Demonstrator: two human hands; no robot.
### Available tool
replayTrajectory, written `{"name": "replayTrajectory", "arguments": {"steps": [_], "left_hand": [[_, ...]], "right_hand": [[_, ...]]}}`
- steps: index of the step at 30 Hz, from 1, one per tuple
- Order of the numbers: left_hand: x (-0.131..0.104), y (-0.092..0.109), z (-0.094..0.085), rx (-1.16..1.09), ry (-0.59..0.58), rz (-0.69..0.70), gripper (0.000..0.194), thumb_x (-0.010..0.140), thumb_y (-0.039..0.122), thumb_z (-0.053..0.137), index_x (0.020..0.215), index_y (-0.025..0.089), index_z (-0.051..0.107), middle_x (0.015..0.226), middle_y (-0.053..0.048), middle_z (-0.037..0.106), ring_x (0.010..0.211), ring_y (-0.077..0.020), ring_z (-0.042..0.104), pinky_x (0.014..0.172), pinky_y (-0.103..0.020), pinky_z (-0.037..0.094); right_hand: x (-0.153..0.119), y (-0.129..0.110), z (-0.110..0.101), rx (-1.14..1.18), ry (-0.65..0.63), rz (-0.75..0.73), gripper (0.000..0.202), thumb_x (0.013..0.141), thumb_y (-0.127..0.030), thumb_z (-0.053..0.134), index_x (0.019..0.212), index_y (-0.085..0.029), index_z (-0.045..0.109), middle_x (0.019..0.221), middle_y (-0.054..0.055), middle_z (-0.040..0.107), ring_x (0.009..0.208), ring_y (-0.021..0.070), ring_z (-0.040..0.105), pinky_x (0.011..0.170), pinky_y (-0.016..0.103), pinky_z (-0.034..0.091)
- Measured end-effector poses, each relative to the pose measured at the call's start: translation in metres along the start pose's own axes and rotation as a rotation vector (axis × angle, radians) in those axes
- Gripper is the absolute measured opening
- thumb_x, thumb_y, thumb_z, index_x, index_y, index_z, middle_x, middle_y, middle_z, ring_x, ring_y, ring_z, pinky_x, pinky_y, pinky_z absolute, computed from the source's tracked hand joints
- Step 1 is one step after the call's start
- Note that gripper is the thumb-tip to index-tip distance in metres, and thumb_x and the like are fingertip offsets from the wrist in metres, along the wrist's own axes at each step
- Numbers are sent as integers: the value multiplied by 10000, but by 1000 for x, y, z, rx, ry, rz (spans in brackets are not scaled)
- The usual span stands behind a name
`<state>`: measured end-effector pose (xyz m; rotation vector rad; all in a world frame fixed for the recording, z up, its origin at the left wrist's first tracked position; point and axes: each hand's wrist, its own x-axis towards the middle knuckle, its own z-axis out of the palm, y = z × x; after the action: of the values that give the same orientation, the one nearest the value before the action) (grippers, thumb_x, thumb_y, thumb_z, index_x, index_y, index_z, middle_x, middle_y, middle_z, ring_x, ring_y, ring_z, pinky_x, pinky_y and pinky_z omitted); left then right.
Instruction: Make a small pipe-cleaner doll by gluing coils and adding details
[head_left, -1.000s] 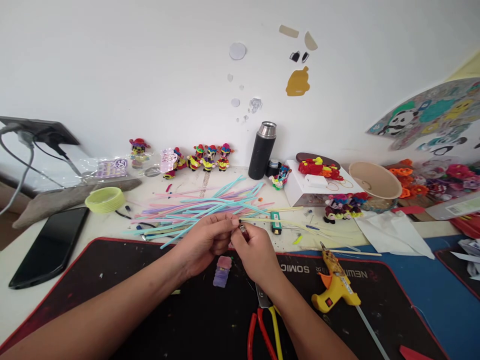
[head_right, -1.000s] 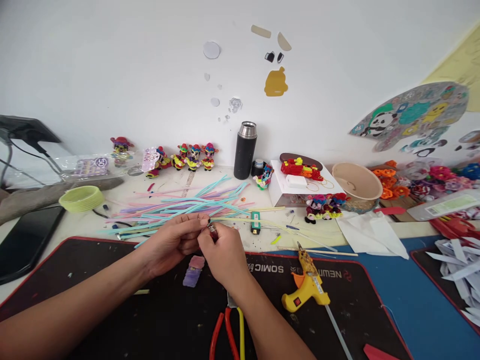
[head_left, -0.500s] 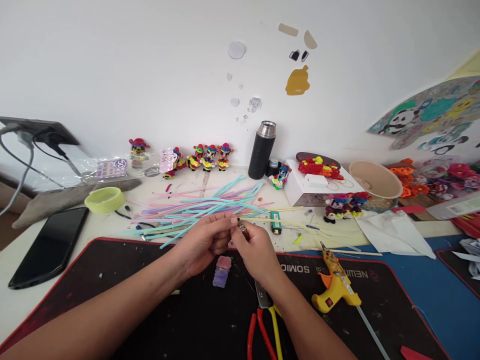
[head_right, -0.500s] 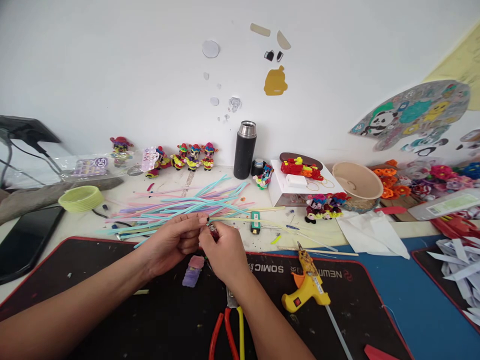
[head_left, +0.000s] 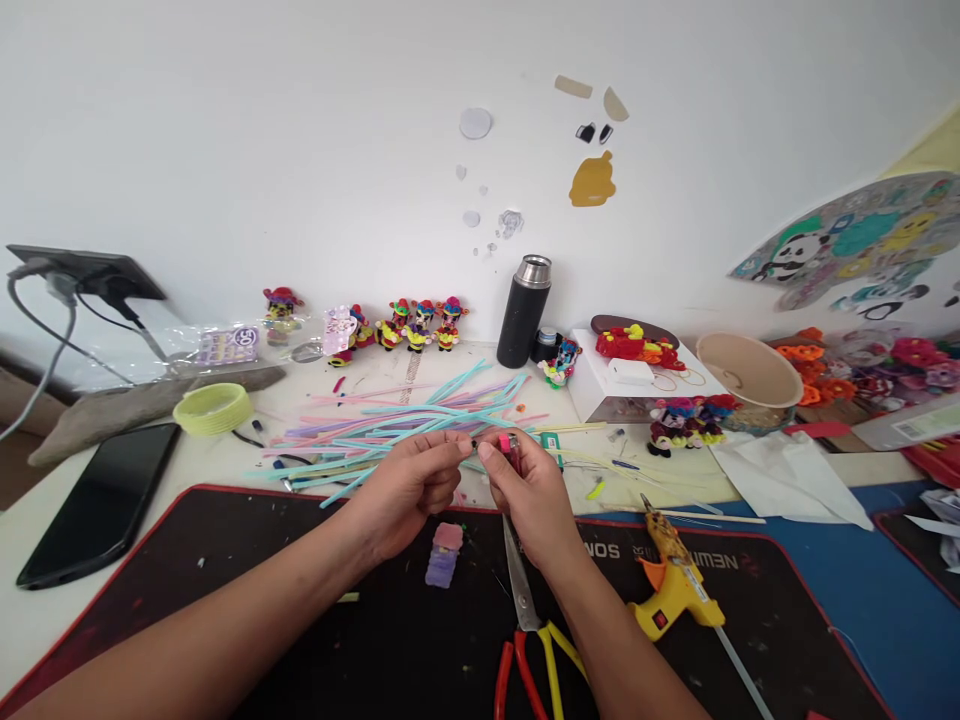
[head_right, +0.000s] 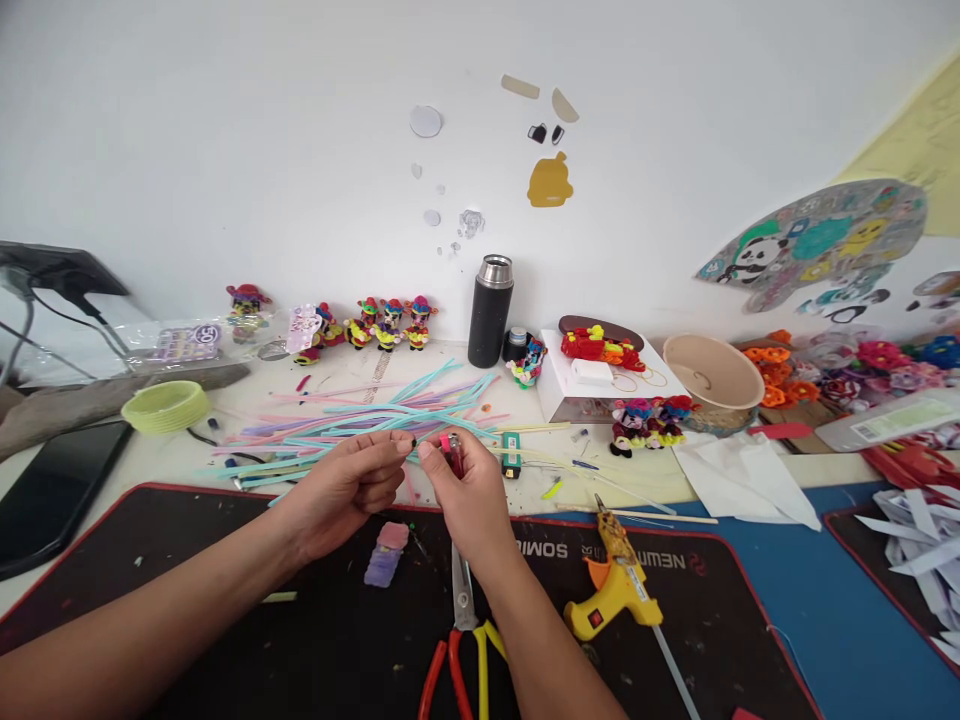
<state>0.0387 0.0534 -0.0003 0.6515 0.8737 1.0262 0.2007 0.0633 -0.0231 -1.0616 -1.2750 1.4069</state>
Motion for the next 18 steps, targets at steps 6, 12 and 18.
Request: {"name": "replayTrajectory", "arguments": {"steps": [6,12,18], "left_hand": [[1,-2,0,54,20,3,409,732,462,918,796,177,632,519,147,220,479,-58,88,449,-235,83],[1,-2,1,98,31,32,424,724,491,918,808,172,652,501,137,275,478,-59,111,455,-246,86],[3,-1,0,169,39,61,386,734,460,917,833,161,695,514,118,335,477,-61,139,457,-262,79]], "right_hand": [[0,1,-1,-29,26,-2,391,892,-601,733,899,-223,636,579,-96,362,507,119,308,472,259,270],[-1,-1,-1,-37,11,-8,362,906,-573,719,904,-222,635,579,-97,369,502,115,301,470,258,264],[-1,-6,-2,-48,-5,6,258,922,-467,685,871,-227,603,563,-114,331,476,102,228,456,261,219]]}}
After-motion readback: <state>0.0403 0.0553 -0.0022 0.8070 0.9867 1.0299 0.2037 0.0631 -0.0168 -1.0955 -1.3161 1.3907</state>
